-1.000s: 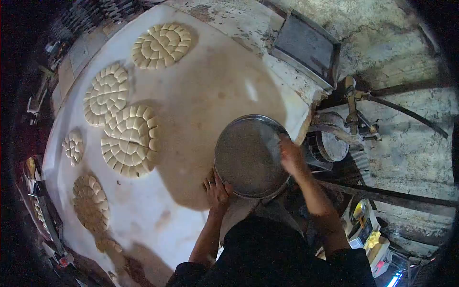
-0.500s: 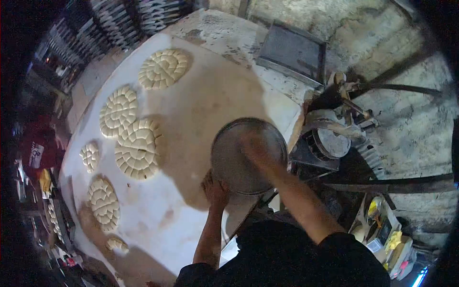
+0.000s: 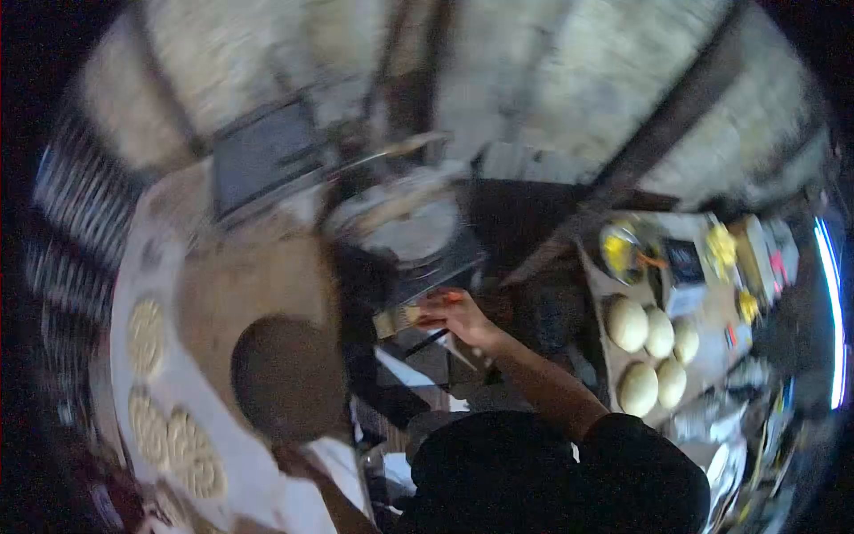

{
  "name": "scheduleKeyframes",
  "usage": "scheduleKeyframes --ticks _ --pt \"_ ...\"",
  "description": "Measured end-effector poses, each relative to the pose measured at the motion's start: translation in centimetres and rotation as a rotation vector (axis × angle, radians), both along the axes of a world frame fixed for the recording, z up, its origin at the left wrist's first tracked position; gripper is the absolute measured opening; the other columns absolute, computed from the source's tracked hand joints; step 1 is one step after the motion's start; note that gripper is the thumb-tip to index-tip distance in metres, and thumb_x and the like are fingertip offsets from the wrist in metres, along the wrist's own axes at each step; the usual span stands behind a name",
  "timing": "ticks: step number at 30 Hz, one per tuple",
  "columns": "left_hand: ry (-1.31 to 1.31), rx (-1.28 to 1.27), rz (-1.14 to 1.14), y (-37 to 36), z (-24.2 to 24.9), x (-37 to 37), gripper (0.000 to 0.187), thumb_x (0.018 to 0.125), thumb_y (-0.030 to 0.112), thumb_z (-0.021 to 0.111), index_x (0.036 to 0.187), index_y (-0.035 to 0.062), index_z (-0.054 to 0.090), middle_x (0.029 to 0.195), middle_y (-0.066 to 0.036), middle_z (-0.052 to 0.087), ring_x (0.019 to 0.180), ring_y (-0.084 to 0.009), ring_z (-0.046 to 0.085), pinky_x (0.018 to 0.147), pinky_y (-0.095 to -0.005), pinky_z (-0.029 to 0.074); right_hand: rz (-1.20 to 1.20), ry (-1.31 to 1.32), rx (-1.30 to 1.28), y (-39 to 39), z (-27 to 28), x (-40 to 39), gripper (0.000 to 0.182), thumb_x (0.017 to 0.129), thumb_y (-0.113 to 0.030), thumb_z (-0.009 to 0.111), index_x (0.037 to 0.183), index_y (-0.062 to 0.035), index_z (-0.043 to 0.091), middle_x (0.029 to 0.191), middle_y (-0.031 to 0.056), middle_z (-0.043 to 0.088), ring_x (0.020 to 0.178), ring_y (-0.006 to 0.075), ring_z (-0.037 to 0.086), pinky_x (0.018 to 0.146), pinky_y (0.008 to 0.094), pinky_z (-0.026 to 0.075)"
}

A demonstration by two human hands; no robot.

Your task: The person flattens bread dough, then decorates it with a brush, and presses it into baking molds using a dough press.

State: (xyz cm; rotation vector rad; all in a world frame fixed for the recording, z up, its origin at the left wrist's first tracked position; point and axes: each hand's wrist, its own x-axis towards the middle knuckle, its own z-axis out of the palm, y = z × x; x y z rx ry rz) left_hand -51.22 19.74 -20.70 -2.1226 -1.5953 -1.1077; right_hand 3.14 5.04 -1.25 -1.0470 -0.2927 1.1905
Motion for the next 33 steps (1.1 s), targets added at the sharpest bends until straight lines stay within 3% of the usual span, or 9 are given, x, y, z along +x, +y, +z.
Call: scheduleKeyframes --ticks 5,10,14,16,17,20,24,26,33 --pt "-0.148 -0.381 -0.119 -5.9 3.5 13.5 0.044 0.1 0.035 0.052 0.132 0.0046 0.056 0.125 -0.011 0.062 0.115 -0.0314 0.06 0.098 -0.0469 0.047 -0.572 -0.208 -0.256 -24.8 -7.5 16.6 0.019 0.095 -0.013 0.058 0.102 0.0033 0.065 0.108 0.0196 0.068 0.09 0.032 0.071 0.079 0.0488 0.06" --pt "0.069 -0.844 -0.264 -12.0 4.4 23.4 0.047 0.099 0.038 0.055 0.132 0.0039 0.056 0.12 -0.01 0.064 0.114 -0.0321 0.061 0.095 -0.0464 0.048 -1.172 0.148 0.029 -37.3 -2.1 24.7 0.024 0.093 -0.016 0.055 0.111 -0.0018 0.059 0.098 0.0173 0.067 0.087 0.0312 0.069 0.068 0.0428 0.059" --pt "0.445 -0.987 -0.494 -13.7 4.0 27.3 0.05 0.097 0.04 0.057 0.131 0.0034 0.056 0.116 -0.01 0.065 0.113 -0.0327 0.062 0.092 -0.0461 0.049 -0.96 -0.012 -0.293 -43.0 -9.2 26.7 0.02 0.092 -0.013 0.055 0.109 -0.0034 0.055 0.082 0.0096 0.058 0.073 0.0246 0.064 0.059 0.0417 0.057" --pt "0.125 -1.575 -0.618 -13.0 4.3 31.0 0.048 0.096 0.039 0.058 0.13 0.0037 0.056 0.115 -0.01 0.065 0.106 -0.0305 0.064 0.088 -0.0453 0.05 -0.755 -0.258 -0.406 -44.8 -18.9 24.8 0.02 0.091 -0.013 0.058 0.108 -0.0041 0.062 0.086 0.0084 0.062 0.071 0.0227 0.063 0.06 0.0376 0.057" --pt "-0.19 -1.961 -0.489 -13.5 6.6 34.8 0.046 0.095 0.036 0.06 0.128 0.0041 0.057 0.115 -0.009 0.065 0.1 -0.0281 0.066 0.084 -0.0447 0.05 -0.652 -0.193 -0.591 -42.5 -7.0 21.8 0.025 0.092 -0.016 0.059 0.113 -0.0022 0.066 0.087 0.0094 0.066 0.071 0.0208 0.064 0.062 0.0347 0.055" --pt "-0.115 -2.204 -0.575 -15.2 11.7 44.2 0.042 0.095 0.034 0.061 0.126 0.0062 0.058 0.111 -0.008 0.066 0.089 -0.0221 0.067 0.077 -0.0393 0.05 -0.296 -0.389 -0.748 -43.2 -10.0 16.5 0.033 0.094 -0.028 0.062 0.115 -0.0035 0.068 0.086 0.008 0.07 0.072 0.0189 0.064 0.064 0.0351 0.053" --pt "0.478 -2.286 -0.675 -7.6 -5.2 51.3 0.041 0.097 0.039 0.06 0.127 0.0108 0.057 0.103 -0.005 0.065 0.083 -0.0185 0.066 0.065 -0.0332 0.052 -0.301 -0.476 -0.866 -46.6 -11.1 7.3 0.033 0.096 -0.031 0.061 0.116 -0.0052 0.068 0.087 0.0067 0.069 0.069 0.0153 0.063 0.06 0.0319 0.052" --pt "0.546 -2.194 -0.78 -15.0 7.1 59.2 0.041 0.098 0.041 0.058 0.127 0.0118 0.058 0.103 -0.003 0.064 0.082 -0.0158 0.063 0.063 -0.0315 0.05 -0.585 -0.07 -0.823 -49.3 -9.7 2.7 0.036 0.098 -0.033 0.06 0.12 -0.0054 0.065 0.092 0.0086 0.07 0.07 0.0144 0.065 0.059 0.0305 0.052" --pt "0.959 -1.855 -1.464 -32.6 13.0 80.2 0.049 0.098 0.048 0.058 0.131 0.0117 0.058 0.101 0.002 0.062 0.083 -0.0089 0.056 0.069 -0.0273 0.048 -1.358 0.412 -0.398 -53.3 0.7 -3.0 0.038 0.1 -0.025 0.051 0.129 -0.0001 0.056 0.106 0.0159 0.068 0.086 0.0284 0.071 0.07 0.0393 0.06"
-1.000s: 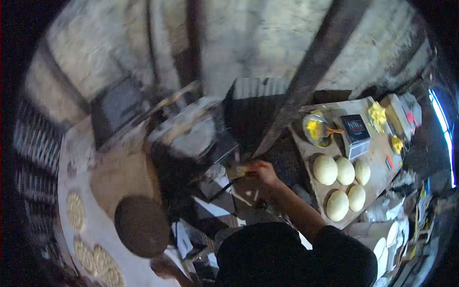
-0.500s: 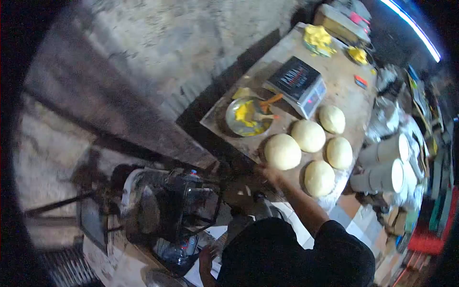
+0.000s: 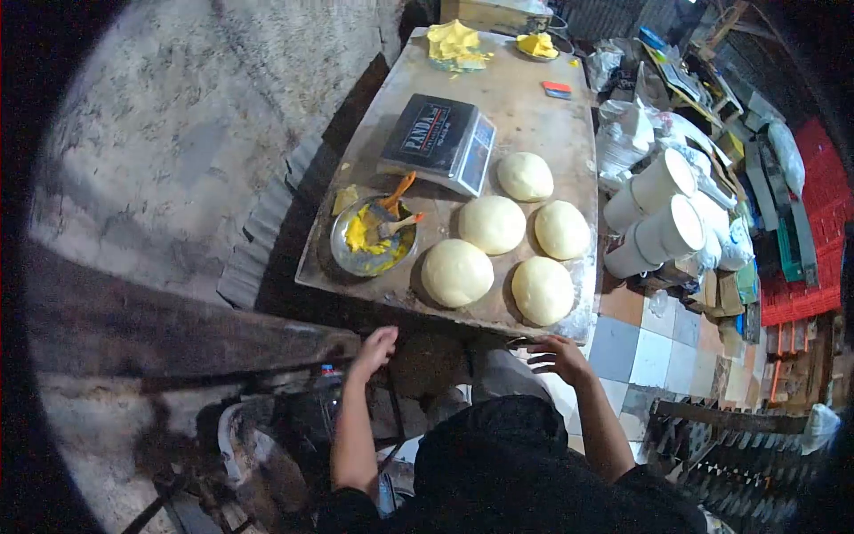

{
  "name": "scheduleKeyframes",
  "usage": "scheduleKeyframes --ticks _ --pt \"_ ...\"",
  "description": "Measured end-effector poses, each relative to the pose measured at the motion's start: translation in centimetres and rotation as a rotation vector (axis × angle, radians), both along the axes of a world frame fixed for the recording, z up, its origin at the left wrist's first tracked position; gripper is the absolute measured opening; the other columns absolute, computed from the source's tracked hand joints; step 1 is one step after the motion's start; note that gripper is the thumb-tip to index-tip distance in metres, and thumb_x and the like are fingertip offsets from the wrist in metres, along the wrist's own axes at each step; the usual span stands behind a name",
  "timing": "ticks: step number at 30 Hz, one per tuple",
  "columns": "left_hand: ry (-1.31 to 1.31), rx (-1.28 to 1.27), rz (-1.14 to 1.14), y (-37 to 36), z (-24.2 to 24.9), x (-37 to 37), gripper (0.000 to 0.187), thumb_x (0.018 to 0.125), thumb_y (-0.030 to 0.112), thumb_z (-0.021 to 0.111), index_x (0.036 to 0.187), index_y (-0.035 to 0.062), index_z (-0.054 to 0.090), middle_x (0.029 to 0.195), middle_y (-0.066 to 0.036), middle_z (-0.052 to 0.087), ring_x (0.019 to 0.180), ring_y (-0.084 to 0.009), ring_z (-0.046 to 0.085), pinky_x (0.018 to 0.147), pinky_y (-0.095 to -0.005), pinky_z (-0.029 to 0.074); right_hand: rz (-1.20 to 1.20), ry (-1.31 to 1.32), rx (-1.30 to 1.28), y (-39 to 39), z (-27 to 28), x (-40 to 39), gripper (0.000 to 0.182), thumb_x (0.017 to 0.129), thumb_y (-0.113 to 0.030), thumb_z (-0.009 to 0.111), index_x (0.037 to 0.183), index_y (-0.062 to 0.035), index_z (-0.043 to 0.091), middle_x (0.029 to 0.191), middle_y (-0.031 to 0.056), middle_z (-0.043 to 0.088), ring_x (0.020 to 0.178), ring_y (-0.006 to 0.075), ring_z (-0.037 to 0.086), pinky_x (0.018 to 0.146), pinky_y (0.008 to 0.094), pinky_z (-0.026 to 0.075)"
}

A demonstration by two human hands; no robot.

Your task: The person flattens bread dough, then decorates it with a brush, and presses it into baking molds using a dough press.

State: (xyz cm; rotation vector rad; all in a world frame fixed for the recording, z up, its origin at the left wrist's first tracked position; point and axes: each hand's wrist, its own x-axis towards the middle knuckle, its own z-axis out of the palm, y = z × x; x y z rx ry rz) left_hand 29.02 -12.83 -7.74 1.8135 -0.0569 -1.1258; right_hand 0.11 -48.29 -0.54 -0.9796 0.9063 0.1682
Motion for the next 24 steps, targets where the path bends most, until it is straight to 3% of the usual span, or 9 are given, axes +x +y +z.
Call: scheduleKeyframes --ticks 1,4,6,9,11,15,18,20,24 --pt "-0.025 -0.065 0.031 -3.2 1.3 1.4 0.05 0.098 0.049 0.057 0.13 0.0109 0.059 0.107 0.001 0.063 0.086 -0.0119 0.057 0.07 -0.0285 0.048 -0.052 -0.057 0.057 -0.5 0.1 1.0 0.039 0.101 -0.022 0.049 0.131 0.0016 0.051 0.11 0.0165 0.067 0.094 0.031 0.07 0.078 0.0448 0.06" --pt "0.014 0.002 -0.042 -12.0 3.3 3.6 0.063 0.1 0.054 0.049 0.146 0.0126 0.042 0.147 -0.012 0.046 0.135 -0.0287 0.043 0.107 -0.0468 0.04 -0.081 -0.137 0.161 -1.6 -1.3 7.0 0.046 0.101 -0.027 0.051 0.137 0.0003 0.046 0.122 0.0186 0.061 0.108 0.0322 0.063 0.089 0.0482 0.056" --pt "-0.369 0.029 -0.003 -15.3 -8.1 5.2 0.063 0.099 0.049 0.052 0.149 0.0131 0.038 0.14 -0.015 0.049 0.13 -0.0298 0.046 0.075 -0.0407 0.057 -0.115 -0.136 0.287 -2.2 -6.2 10.8 0.064 0.098 -0.032 0.057 0.15 -0.0053 0.03 0.15 0.0182 0.039 0.135 0.034 0.044 0.104 0.0524 0.044" --pt "-0.248 0.099 0.139 -19.9 -6.9 5.8 0.073 0.098 0.045 0.057 0.153 0.0083 0.028 0.149 -0.021 0.041 0.138 -0.034 0.04 0.109 -0.045 0.039 -0.244 -0.145 0.24 -2.3 -10.7 14.5 0.069 0.097 -0.029 0.059 0.153 -0.0068 0.026 0.152 0.014 0.037 0.137 0.0298 0.041 0.104 0.0468 0.043" --pt "-0.413 0.105 0.143 -21.1 -11.6 7.8 0.071 0.098 0.042 0.059 0.151 0.0036 0.031 0.143 -0.021 0.05 0.132 -0.0317 0.048 0.11 -0.0394 0.038 -0.292 -0.124 0.253 -2.9 -11.7 16.0 0.065 0.097 -0.028 0.06 0.152 -0.0072 0.03 0.149 0.0109 0.043 0.136 0.0268 0.042 0.103 0.0445 0.042" --pt "-0.164 -0.063 0.179 -25.5 -4.6 10.7 0.068 0.095 0.045 0.061 0.144 0.0015 0.043 0.136 -0.017 0.057 0.123 -0.0264 0.055 0.107 -0.0368 0.04 -0.107 -0.267 0.347 -5.5 -11.8 21.3 0.052 0.097 -0.032 0.06 0.141 -0.0052 0.049 0.134 0.0065 0.058 0.125 0.0218 0.051 0.103 0.0396 0.042" --pt "-0.175 0.118 -0.035 -27.0 -3.3 11.4 0.072 0.091 0.054 0.064 0.139 0.0024 0.05 0.132 -0.013 0.06 0.118 -0.0229 0.058 0.102 -0.0372 0.044 -0.013 -0.23 0.445 -5.1 -14.2 25.6 0.054 0.097 -0.038 0.061 0.138 -0.0046 0.051 0.129 0.008 0.061 0.117 0.0226 0.057 0.1 0.0384 0.045" --pt "-0.003 0.086 0.088 -26.8 -2.5 10.0 0.071 0.086 0.058 0.068 0.132 0.0044 0.059 0.124 -0.012 0.065 0.11 -0.0224 0.061 0.095 -0.0393 0.048 -0.001 -0.187 0.452 -4.7 -15.7 25.6 0.059 0.096 -0.043 0.063 0.137 -0.002 0.05 0.129 0.0128 0.06 0.116 0.0254 0.057 0.1 0.0408 0.045" --pt "0.122 0.084 0.174 -21.6 -4.4 3.3 0.067 0.085 0.053 0.072 0.129 0.0035 0.062 0.115 -0.013 0.068 0.1 -0.0245 0.065 0.089 -0.0387 0.051 0.106 -0.093 0.485 -3.7 -9.6 22.9 0.056 0.097 -0.046 0.06 0.134 -0.0047 0.052 0.121 0.0113 0.065 0.109 0.0231 0.063 0.095 0.0394 0.05"
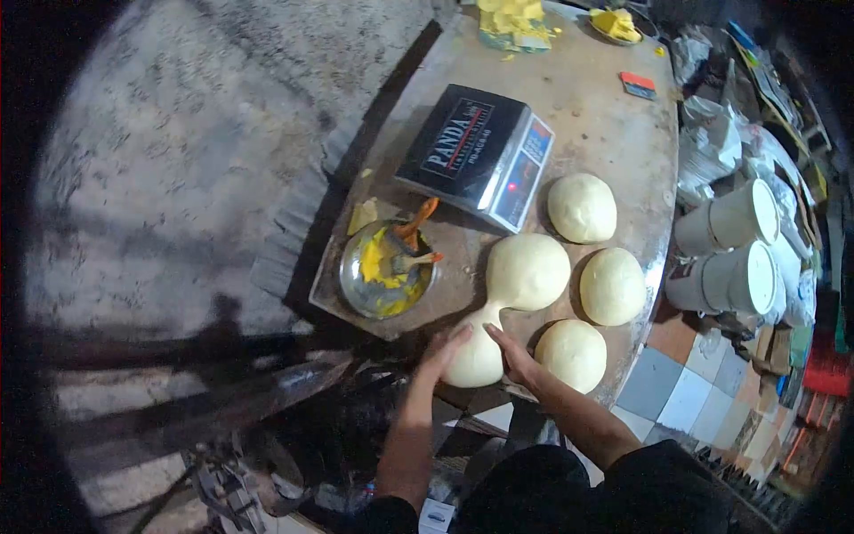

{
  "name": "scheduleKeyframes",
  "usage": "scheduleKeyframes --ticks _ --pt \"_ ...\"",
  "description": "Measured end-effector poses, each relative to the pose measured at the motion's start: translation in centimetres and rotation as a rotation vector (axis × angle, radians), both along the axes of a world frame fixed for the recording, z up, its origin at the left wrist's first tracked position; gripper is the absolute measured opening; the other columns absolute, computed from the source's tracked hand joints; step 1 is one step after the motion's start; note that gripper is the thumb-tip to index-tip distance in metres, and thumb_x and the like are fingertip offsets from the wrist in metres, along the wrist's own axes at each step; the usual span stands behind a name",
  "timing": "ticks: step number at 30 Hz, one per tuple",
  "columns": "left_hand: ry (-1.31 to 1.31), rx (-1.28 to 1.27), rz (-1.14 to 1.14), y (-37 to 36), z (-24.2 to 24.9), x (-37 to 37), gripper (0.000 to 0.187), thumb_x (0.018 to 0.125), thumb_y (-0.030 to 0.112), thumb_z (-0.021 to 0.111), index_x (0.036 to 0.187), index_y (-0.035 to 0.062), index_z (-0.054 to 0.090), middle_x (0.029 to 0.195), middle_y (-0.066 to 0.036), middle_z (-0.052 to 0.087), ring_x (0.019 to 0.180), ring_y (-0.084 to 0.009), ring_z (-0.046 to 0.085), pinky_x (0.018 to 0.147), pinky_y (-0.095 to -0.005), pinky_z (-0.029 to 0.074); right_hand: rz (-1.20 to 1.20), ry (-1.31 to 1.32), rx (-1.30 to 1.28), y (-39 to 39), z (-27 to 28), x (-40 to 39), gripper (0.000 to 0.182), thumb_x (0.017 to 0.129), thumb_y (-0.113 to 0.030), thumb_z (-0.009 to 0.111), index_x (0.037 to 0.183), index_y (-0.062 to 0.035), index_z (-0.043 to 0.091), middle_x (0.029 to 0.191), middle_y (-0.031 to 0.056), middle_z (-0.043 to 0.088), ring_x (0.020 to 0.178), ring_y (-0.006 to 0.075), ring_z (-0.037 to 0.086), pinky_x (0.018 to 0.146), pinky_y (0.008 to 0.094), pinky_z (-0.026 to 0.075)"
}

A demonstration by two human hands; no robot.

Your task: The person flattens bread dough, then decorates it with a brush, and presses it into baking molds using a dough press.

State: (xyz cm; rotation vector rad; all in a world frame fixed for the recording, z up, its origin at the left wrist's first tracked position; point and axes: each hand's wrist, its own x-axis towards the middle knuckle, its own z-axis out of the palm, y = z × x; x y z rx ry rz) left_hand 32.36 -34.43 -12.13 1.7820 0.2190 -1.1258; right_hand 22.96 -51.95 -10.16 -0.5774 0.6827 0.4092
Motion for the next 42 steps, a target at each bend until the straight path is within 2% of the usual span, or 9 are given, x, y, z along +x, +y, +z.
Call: scheduleKeyframes --ticks 9,12,16,21,24,28,31,40,42 --pt "-0.105 -0.333 0.992 19.2 1.3 -28.0 0.058 0.092 0.044 0.064 0.135 0.0049 0.057 0.128 -0.013 0.061 0.112 -0.0227 0.061 0.097 -0.0395 0.046 0.841 -0.45 -0.428 15.0 10.5 -8.2 0.063 0.094 -0.054 0.061 0.127 -0.0001 0.061 0.121 0.0163 0.064 0.105 0.0268 0.064 0.09 0.0392 0.051" --pt "-0.577 -0.322 0.959 25.4 15.1 -33.0 0.055 0.091 0.042 0.068 0.131 0.0051 0.058 0.128 -0.013 0.06 0.117 -0.0256 0.057 0.099 -0.042 0.044 1.035 -0.839 -0.541 24.0 20.7 -11.4 0.057 0.091 -0.051 0.066 0.114 0.0021 0.068 0.106 0.0139 0.067 0.091 0.026 0.064 0.078 0.0389 0.052" --pt "-1.249 -0.043 0.673 28.3 36.6 -43.0 0.071 0.077 0.037 0.082 0.13 -0.0001 0.055 0.136 -0.018 0.052 0.126 -0.0284 0.051 0.1 -0.043 0.044 0.512 -1.896 -0.495 29.6 34.6 -20.0 0.04 0.077 -0.039 0.081 0.088 -0.0021 0.068 0.088 0.0138 0.065 0.087 0.0286 0.064 0.07 0.0372 0.049" --pt "-1.981 0.041 0.767 30.3 47.3 -52.1 0.11 0.062 0.038 0.092 0.146 -0.0053 0.036 0.156 -0.023 0.027 0.141 -0.0317 0.037 0.113 -0.0445 0.032 0.02 -2.262 -0.362 34.2 44.2 -26.4 0.093 0.058 -0.038 0.092 0.132 -0.004 0.045 0.139 0.0214 0.039 0.132 0.0423 0.037 0.106 0.0514 0.031" --pt "-1.897 -0.141 0.944 32.2 48.1 -55.0 0.123 0.06 0.039 0.094 0.151 -0.0061 0.026 0.16 -0.024 0.019 0.145 -0.0328 0.03 0.117 -0.0447 0.027 0.523 -2.27 -0.121 38.7 46.2 -27.3 0.143 0.046 -0.045 0.098 0.155 -0.0009 0.017 0.159 0.0246 0.02 0.147 0.0397 0.025 0.119 0.0488 0.021" --pt "-1.659 0.093 1.121 36.6 43.7 -57.3 0.113 0.069 0.032 0.086 0.153 -0.0085 0.022 0.151 -0.025 0.038 0.138 -0.0317 0.041 0.112 -0.0404 0.035 0.889 -1.823 0.259 47.5 42.0 -30.1 0.092 0.072 -0.03 0.085 0.147 0.0015 0.042 0.156 0.0229 0.033 0.147 0.0335 0.029 0.119 0.0449 0.021" --pt "-1.58 0.353 1.375 39.3 42.0 -57.3 0.075 0.076 0.026 0.077 0.137 -0.005 0.045 0.135 -0.02 0.052 0.126 -0.0312 0.051 0.106 -0.0407 0.04 0.547 -2.095 0.023 52.4 39.4 -30.8 0.036 0.084 -0.016 0.073 0.112 0.0061 0.068 0.117 0.022 0.068 0.115 0.0305 0.064 0.098 0.0384 0.048" --pt "-1.711 1.033 1.225 48.7 43.1 -56.4 0.025 0.069 -0.005 0.054 0.092 -0.0003 0.064 0.098 -0.021 0.061 0.099 -0.0392 0.061 0.089 -0.0418 0.048 0.955 -1.64 0.535 64.3 41.8 -29.7 0.047 0.091 -0.029 0.069 0.126 -0.0025 0.053 0.113 0.0164 0.06 0.108 0.0297 0.06 0.097 0.0437 0.045" --pt "-1.563 1.241 1.244 48.5 43.0 -56.1 0.027 0.069 -0.006 0.053 0.095 -0.0031 0.061 0.096 -0.022 0.061 0.096 -0.0425 0.06 0.086 -0.0464 0.049 1.045 -2.088 0.173 67.5 42.2 -29.5 0.046 0.093 -0.037 0.064 0.121 -0.0022 0.055 0.111 0.0205 0.06 0.112 0.034 0.057 0.098 0.0467 0.042"
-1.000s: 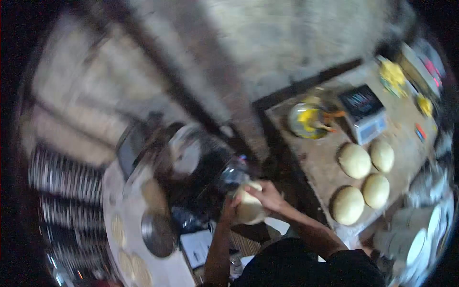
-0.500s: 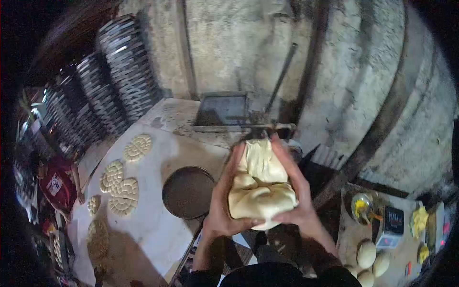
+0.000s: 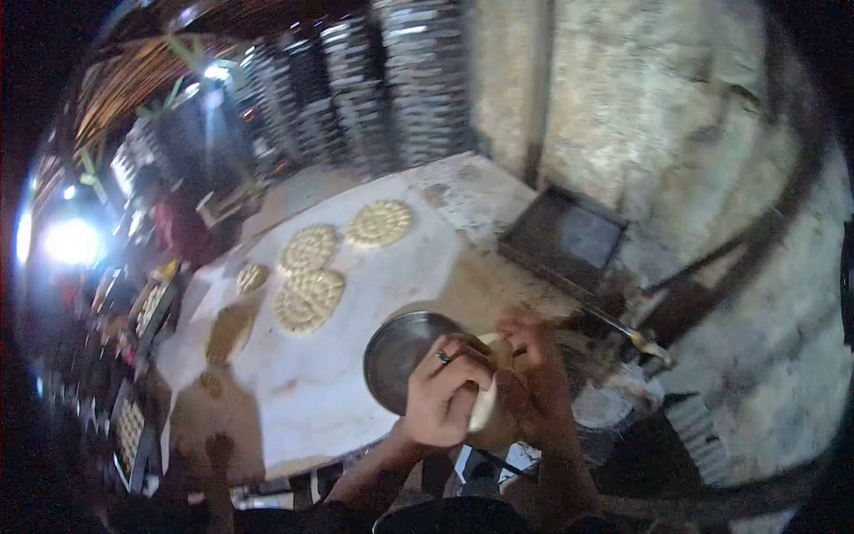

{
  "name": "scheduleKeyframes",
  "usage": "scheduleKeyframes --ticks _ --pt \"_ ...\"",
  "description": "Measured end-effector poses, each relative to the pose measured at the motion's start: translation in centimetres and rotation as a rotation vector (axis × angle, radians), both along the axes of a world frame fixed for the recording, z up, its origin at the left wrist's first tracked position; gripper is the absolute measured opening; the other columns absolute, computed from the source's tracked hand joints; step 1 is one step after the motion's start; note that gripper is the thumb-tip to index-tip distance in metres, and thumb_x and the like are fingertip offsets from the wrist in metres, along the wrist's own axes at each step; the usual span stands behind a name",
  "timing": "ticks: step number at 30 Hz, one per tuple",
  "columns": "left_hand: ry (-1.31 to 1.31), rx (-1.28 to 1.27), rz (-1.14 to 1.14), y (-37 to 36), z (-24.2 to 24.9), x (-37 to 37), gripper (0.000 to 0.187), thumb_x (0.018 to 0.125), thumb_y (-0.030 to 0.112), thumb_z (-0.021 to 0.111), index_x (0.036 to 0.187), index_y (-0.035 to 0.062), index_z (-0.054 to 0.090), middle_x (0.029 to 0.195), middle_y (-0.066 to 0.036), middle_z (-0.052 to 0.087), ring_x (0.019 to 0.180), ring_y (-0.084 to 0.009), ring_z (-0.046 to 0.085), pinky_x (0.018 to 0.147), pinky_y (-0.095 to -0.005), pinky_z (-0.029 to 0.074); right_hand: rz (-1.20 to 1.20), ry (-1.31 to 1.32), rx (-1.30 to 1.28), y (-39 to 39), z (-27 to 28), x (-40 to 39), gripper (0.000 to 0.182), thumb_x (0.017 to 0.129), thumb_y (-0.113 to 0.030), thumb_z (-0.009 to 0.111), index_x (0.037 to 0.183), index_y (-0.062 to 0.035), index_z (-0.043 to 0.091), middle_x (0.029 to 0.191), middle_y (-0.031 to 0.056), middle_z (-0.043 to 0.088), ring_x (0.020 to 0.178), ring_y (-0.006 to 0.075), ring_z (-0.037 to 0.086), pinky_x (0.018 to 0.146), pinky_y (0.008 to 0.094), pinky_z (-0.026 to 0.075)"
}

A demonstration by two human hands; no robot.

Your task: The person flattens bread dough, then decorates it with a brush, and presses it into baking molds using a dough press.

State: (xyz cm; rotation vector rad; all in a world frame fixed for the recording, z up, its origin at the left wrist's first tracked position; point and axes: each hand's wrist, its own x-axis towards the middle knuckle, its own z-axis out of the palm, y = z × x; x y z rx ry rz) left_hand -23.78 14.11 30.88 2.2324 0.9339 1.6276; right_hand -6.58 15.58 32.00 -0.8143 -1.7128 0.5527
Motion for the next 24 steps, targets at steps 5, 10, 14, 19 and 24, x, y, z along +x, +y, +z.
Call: scheduleKeyframes --ticks 5,10,14,19,24 --pt "-0.037 -0.352 0.405 -2.7 -4.7 -1.6 0.03 0.086 0.001 0.052 0.114 -0.0062 0.051 0.104 -0.027 0.06 0.098 -0.0489 0.058 0.085 -0.0526 0.048 0.245 -0.208 -0.386 2.0 -4.7 -6.2 0.034 0.097 -0.032 0.055 0.107 -0.0003 0.057 0.097 0.0227 0.064 0.093 0.0402 0.064 0.083 0.0467 0.049" --pt "-0.345 -0.946 0.518 -3.0 -8.2 -6.7 0.04 0.099 0.013 0.045 0.137 0.0031 0.038 0.11 -0.033 0.062 0.1 -0.0525 0.06 0.087 -0.0547 0.049 0.28 -0.501 -0.596 2.6 -13.3 -13.7 0.032 0.103 -0.036 0.048 0.107 -0.0058 0.058 0.095 0.0195 0.065 0.09 0.0361 0.064 0.083 0.047 0.049" --pt "-0.194 -0.327 0.686 0.2 -4.9 -12.7 0.034 0.094 0.015 0.055 0.127 0.0076 0.053 0.107 -0.024 0.065 0.098 -0.0459 0.062 0.083 -0.0493 0.05 0.209 -0.044 -0.265 5.7 -10.0 -21.3 0.025 0.102 -0.029 0.057 0.1 -0.0039 0.058 0.085 0.0109 0.064 0.071 0.0243 0.062 0.07 0.0376 0.051" --pt "-0.068 -0.246 0.612 0.3 -11.1 -24.7 0.05 0.081 0.012 0.064 0.13 0.0108 0.058 0.124 -0.015 0.064 0.118 -0.028 0.06 0.111 -0.0477 0.029 0.218 -0.155 0.126 4.3 -9.1 -32.0 0.016 0.098 -0.019 0.062 0.104 -0.004 0.062 0.088 0.0112 0.067 0.077 0.0272 0.066 0.078 0.0341 0.053" --pt "0.392 -0.713 0.839 -8.2 -37.3 -38.3 0.05 0.087 0.005 0.054 0.137 0.0126 0.054 0.146 -0.01 0.052 0.136 -0.0306 0.046 0.113 -0.0576 0.021 1.127 -0.668 -0.397 -1.0 -20.3 -37.6 0.029 0.093 -0.023 0.066 0.111 -0.0018 0.066 0.105 0.0193 0.069 0.098 0.0323 0.068 0.089 0.0421 0.052"
